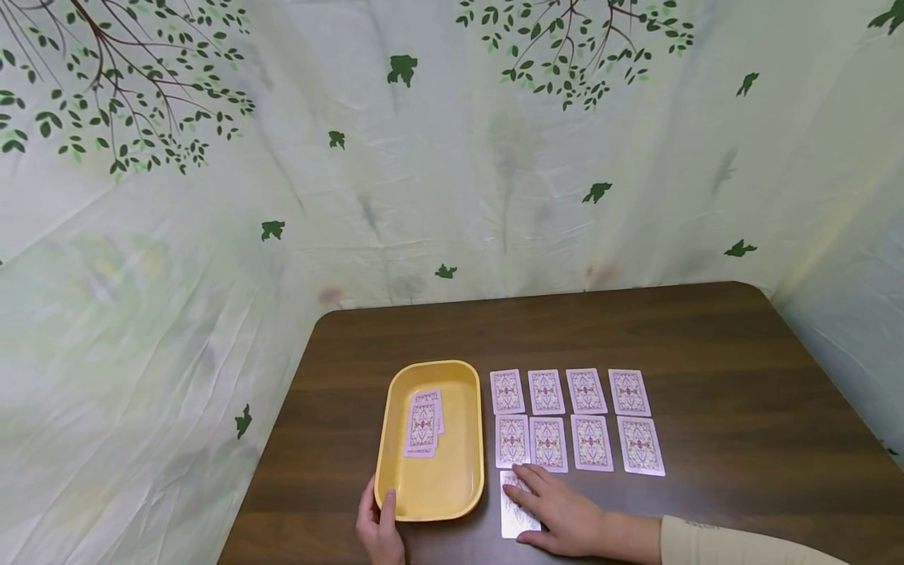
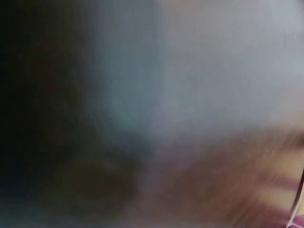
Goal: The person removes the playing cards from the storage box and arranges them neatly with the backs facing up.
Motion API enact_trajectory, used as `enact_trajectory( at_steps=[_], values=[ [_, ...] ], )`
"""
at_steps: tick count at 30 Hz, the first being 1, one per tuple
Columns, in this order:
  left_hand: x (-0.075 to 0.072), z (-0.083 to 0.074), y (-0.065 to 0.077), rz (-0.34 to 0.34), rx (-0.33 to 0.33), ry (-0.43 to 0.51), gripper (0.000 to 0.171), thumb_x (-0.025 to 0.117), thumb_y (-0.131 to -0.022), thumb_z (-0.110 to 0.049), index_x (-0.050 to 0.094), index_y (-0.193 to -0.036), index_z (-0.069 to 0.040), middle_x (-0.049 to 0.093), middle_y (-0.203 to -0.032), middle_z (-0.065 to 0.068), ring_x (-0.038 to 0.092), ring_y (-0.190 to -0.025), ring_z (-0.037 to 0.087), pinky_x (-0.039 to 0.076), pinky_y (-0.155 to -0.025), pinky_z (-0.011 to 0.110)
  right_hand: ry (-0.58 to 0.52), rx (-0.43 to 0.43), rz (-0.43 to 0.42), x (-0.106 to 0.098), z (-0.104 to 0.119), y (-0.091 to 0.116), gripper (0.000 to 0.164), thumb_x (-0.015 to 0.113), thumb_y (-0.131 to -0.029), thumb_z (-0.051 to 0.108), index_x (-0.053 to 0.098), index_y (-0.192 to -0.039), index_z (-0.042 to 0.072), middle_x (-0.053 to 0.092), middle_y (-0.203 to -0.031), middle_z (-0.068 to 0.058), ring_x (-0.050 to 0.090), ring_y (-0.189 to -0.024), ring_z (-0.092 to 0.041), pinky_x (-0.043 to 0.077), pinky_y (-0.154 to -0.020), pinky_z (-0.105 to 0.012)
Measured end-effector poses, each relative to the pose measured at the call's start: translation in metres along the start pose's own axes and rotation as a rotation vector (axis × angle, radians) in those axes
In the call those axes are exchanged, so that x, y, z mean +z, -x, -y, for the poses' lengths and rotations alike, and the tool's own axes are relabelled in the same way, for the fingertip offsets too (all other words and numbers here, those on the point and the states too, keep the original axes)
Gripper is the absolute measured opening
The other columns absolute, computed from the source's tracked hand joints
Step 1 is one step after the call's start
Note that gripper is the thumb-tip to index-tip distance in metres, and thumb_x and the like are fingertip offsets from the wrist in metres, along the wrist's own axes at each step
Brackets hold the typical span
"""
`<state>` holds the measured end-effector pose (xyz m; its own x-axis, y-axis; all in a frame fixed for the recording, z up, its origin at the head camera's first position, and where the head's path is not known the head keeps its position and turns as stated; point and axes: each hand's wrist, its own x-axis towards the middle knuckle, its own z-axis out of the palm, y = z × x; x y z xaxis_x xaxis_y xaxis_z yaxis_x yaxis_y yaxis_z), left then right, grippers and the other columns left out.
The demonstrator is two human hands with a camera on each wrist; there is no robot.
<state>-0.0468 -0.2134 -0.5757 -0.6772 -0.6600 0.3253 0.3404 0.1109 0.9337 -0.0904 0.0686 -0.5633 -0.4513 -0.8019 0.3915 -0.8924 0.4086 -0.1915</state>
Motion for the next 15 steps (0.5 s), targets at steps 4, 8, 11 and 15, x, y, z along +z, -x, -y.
enact_trajectory(
  at_steps=[4, 8, 11, 15],
  values=[
    [-0.0004, 0.0013, 0.0004, 0.002, 0.002, 0.001, 0.033, 0.052, -0.085, 0.011, 0.045, -0.114, 0.025, 0.060, -0.104, -0.009, 0.057, -0.092, 0.004, 0.044, -0.076, 0.014, 0.006, 0.018, -0.001, 0.0004, -0.0014, -0.0025, 0.061, 0.062, -0.083, 0.047, 0.054, -0.124, 0.002, 0.046, -0.126, -0.024, 0.044, -0.115, -0.036, 0.042, -0.090, -0.044],
    [-0.0003, 0.0012, 0.0002, 0.004, 0.010, 0.006, 0.033, 0.052, -0.085, 0.012, 0.044, -0.114, 0.026, 0.060, -0.105, -0.009, 0.057, -0.092, 0.004, 0.044, -0.076, 0.013, 0.013, 0.015, -0.003, 0.0004, -0.0033, -0.0045, 0.060, 0.063, -0.082, 0.047, 0.055, -0.123, 0.003, 0.046, -0.125, -0.023, 0.045, -0.114, -0.035, 0.041, -0.091, -0.044],
    [-0.0001, 0.0001, 0.0002, -0.001, 0.007, 0.001, 0.033, 0.052, -0.085, 0.012, 0.045, -0.114, 0.026, 0.060, -0.105, -0.008, 0.057, -0.092, 0.004, 0.045, -0.076, 0.013, 0.005, 0.010, -0.003, -0.0002, -0.0041, -0.0052, 0.059, 0.063, -0.082, 0.046, 0.056, -0.122, 0.003, 0.046, -0.125, -0.023, 0.045, -0.114, -0.035, 0.041, -0.090, -0.043],
    [-0.0001, -0.0009, 0.0007, -0.006, -0.004, -0.014, 0.033, 0.052, -0.085, 0.011, 0.045, -0.114, 0.025, 0.059, -0.104, -0.009, 0.057, -0.092, 0.004, 0.045, -0.075, 0.013, -0.006, 0.015, -0.001, -0.0009, -0.0047, -0.0055, 0.058, 0.064, -0.081, 0.046, 0.056, -0.121, 0.004, 0.046, -0.124, -0.022, 0.045, -0.114, -0.034, 0.041, -0.091, -0.043]
  ],
)
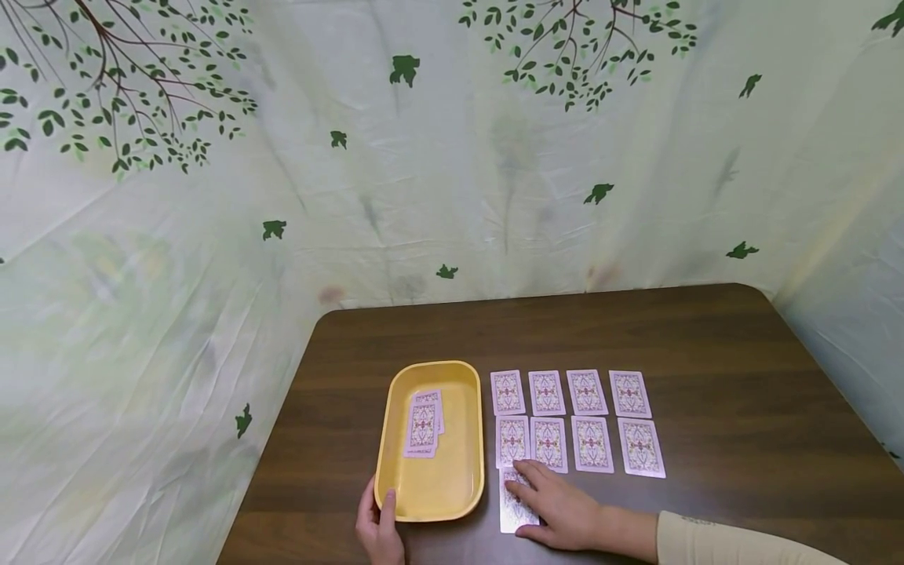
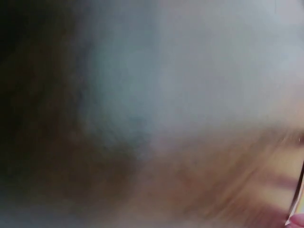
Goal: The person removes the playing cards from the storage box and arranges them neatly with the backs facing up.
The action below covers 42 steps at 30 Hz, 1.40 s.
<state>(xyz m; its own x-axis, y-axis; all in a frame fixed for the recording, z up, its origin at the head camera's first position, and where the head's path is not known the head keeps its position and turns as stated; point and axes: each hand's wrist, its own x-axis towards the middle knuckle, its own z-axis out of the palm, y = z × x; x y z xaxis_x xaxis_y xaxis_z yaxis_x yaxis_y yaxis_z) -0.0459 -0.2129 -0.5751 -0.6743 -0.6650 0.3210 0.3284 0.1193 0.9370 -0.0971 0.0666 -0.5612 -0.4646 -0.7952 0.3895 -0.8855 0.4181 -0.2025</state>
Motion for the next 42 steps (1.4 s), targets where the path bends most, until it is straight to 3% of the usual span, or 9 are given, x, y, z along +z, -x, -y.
enact_trajectory(
  at_steps=[42],
  values=[
    [0.0011, 0.0002, 0.0001, 0.005, 0.016, -0.006, 0.031, 0.051, -0.085, 0.012, 0.046, -0.113, 0.025, 0.061, -0.102, -0.007, 0.058, -0.090, 0.005, 0.046, -0.074, 0.014, -0.034, 0.025, 0.005, -0.0023, -0.0076, -0.0068, 0.053, 0.067, -0.079, 0.043, 0.058, -0.115, 0.005, 0.048, -0.122, -0.019, 0.045, -0.112, -0.029, 0.040, -0.092, -0.041]
  ],
)
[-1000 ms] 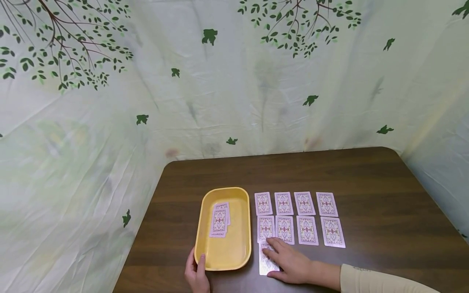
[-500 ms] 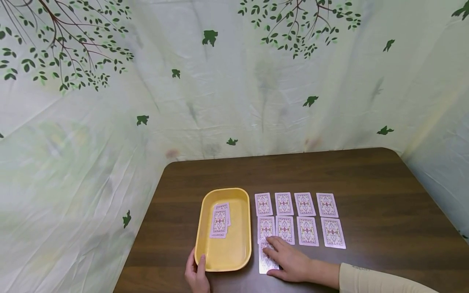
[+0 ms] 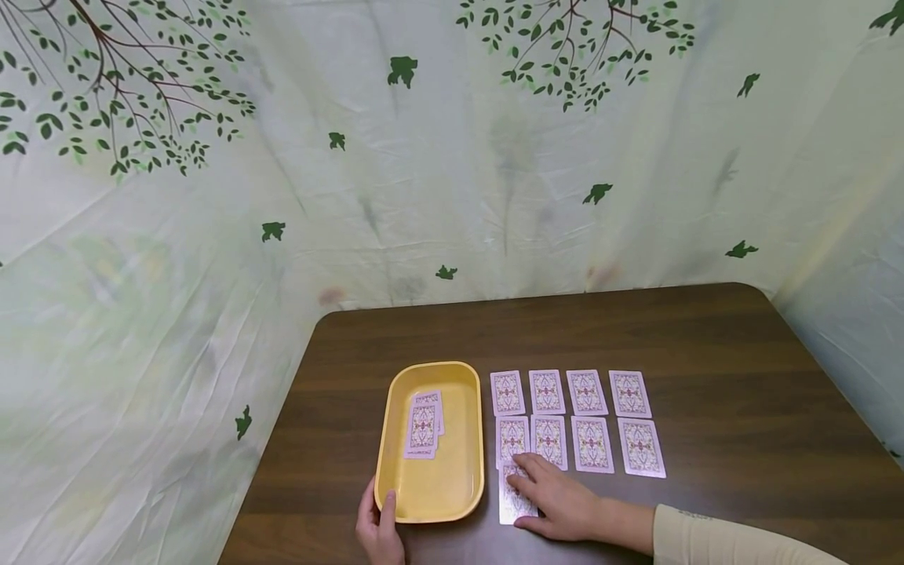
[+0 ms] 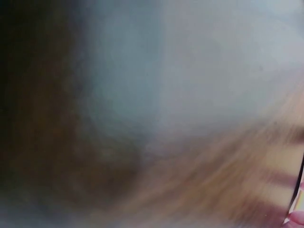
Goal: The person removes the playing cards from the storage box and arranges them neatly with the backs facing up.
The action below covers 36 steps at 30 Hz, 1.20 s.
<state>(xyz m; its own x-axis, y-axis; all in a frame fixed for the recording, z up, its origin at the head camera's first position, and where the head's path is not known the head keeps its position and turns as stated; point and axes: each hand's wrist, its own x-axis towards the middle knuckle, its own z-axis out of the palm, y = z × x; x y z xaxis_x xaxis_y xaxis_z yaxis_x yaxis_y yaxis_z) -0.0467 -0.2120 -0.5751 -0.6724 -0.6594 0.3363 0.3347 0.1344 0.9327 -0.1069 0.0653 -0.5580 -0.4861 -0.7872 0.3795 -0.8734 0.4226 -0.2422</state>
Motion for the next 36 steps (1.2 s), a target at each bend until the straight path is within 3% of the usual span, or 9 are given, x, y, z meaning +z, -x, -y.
enact_trajectory(
  at_steps=[15, 20, 28, 33, 36],
  values=[
    [0.001, -0.002, -0.001, -0.016, -0.026, -0.042, 0.031, 0.052, -0.084, 0.014, 0.047, -0.114, 0.024, 0.059, -0.103, -0.009, 0.057, -0.090, 0.003, 0.045, -0.073, 0.012, 0.036, -0.012, 0.003, 0.001, 0.003, 0.000, 0.055, 0.065, -0.081, 0.045, 0.059, -0.116, 0.004, 0.048, -0.123, -0.021, 0.045, -0.113, -0.032, 0.040, -0.092, -0.043],
    [0.004, -0.013, -0.001, 0.000, -0.002, -0.015, 0.030, 0.049, -0.082, 0.019, 0.045, -0.111, 0.027, 0.060, -0.101, -0.002, 0.058, -0.088, 0.006, 0.045, -0.073, 0.013, 0.073, -0.031, 0.006, 0.003, 0.002, 0.001, 0.054, 0.064, -0.081, 0.047, 0.060, -0.115, 0.005, 0.049, -0.122, -0.020, 0.046, -0.112, -0.031, 0.039, -0.092, -0.042],
    [0.007, -0.022, 0.000, -0.007, 0.014, -0.023, 0.029, 0.048, -0.082, 0.019, 0.046, -0.109, 0.028, 0.060, -0.100, -0.004, 0.058, -0.087, 0.005, 0.045, -0.072, 0.012, 0.093, -0.024, 0.004, 0.004, 0.003, 0.002, 0.053, 0.064, -0.081, 0.047, 0.060, -0.115, 0.007, 0.050, -0.123, -0.020, 0.046, -0.112, -0.031, 0.041, -0.090, -0.044],
    [0.000, -0.003, -0.001, 0.001, 0.015, -0.002, 0.030, 0.050, -0.082, 0.019, 0.046, -0.111, 0.026, 0.061, -0.101, -0.005, 0.058, -0.088, 0.005, 0.046, -0.072, 0.013, 0.109, -0.008, 0.022, 0.004, 0.004, 0.003, 0.053, 0.062, -0.082, 0.048, 0.061, -0.116, 0.007, 0.050, -0.124, -0.019, 0.046, -0.113, -0.033, 0.040, -0.089, -0.045],
    [-0.001, 0.001, -0.001, 0.006, 0.017, 0.010, 0.031, 0.051, -0.083, 0.016, 0.046, -0.112, 0.026, 0.061, -0.102, -0.006, 0.058, -0.089, 0.006, 0.046, -0.072, 0.013, 0.115, -0.010, 0.042, 0.003, 0.005, 0.003, 0.053, 0.059, -0.084, 0.049, 0.061, -0.116, 0.008, 0.050, -0.124, -0.019, 0.046, -0.114, -0.034, 0.039, -0.090, -0.048]
  ],
)
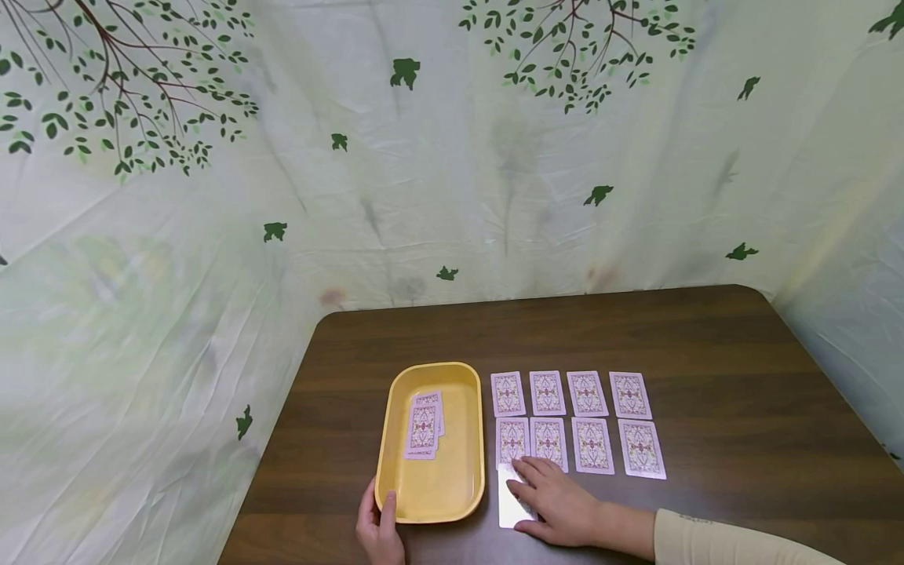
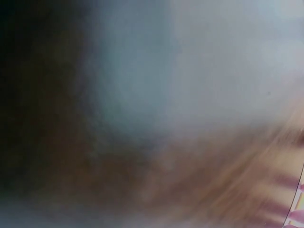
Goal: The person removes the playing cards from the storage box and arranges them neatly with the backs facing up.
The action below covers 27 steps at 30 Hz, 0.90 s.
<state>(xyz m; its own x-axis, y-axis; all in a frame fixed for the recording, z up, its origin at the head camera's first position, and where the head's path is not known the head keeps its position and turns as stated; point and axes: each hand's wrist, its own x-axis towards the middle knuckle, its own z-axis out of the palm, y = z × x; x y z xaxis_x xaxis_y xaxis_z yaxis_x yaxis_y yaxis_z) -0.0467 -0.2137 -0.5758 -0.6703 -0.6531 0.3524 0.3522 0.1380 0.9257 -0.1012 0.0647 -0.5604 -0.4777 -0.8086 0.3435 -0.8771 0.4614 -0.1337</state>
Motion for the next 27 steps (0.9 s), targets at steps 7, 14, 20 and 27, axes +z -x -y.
enact_trajectory(
  at_steps=[7, 14, 20, 27],
  values=[
    [0.0002, -0.0013, 0.0005, 0.000, 0.003, 0.013, 0.031, 0.051, -0.084, 0.014, 0.046, -0.112, 0.026, 0.061, -0.102, -0.006, 0.058, -0.089, 0.006, 0.045, -0.073, 0.014, 0.014, -0.016, 0.005, -0.0020, 0.0018, 0.0006, 0.052, 0.056, -0.085, 0.051, 0.061, -0.115, 0.009, 0.051, -0.123, -0.018, 0.046, -0.114, -0.037, 0.038, -0.090, -0.053],
    [0.0009, -0.0028, 0.0006, -0.008, -0.005, -0.006, 0.031, 0.051, -0.084, 0.014, 0.046, -0.112, 0.025, 0.061, -0.102, -0.008, 0.058, -0.089, 0.004, 0.045, -0.073, 0.013, 0.020, -0.041, -0.029, -0.0004, 0.0011, 0.0002, 0.051, 0.060, -0.083, 0.051, 0.061, -0.113, 0.010, 0.053, -0.121, -0.017, 0.046, -0.114, -0.033, 0.037, -0.090, -0.052],
    [0.0012, -0.0009, 0.0003, -0.015, -0.013, -0.026, 0.030, 0.052, -0.085, 0.012, 0.048, -0.112, 0.024, 0.061, -0.101, -0.009, 0.058, -0.088, 0.004, 0.046, -0.072, 0.013, 0.017, -0.059, -0.037, -0.0014, 0.0021, 0.0000, 0.051, 0.060, -0.082, 0.051, 0.061, -0.113, 0.010, 0.053, -0.120, -0.017, 0.047, -0.113, -0.033, 0.038, -0.090, -0.052],
    [0.0015, -0.0009, 0.0001, -0.019, -0.015, -0.039, 0.030, 0.052, -0.085, 0.011, 0.048, -0.111, 0.024, 0.061, -0.100, -0.010, 0.058, -0.087, 0.003, 0.046, -0.071, 0.013, 0.011, -0.059, -0.026, -0.0011, 0.0035, -0.0002, 0.051, 0.060, -0.083, 0.051, 0.060, -0.114, 0.010, 0.052, -0.120, -0.017, 0.048, -0.112, -0.034, 0.038, -0.090, -0.054]
  ],
)
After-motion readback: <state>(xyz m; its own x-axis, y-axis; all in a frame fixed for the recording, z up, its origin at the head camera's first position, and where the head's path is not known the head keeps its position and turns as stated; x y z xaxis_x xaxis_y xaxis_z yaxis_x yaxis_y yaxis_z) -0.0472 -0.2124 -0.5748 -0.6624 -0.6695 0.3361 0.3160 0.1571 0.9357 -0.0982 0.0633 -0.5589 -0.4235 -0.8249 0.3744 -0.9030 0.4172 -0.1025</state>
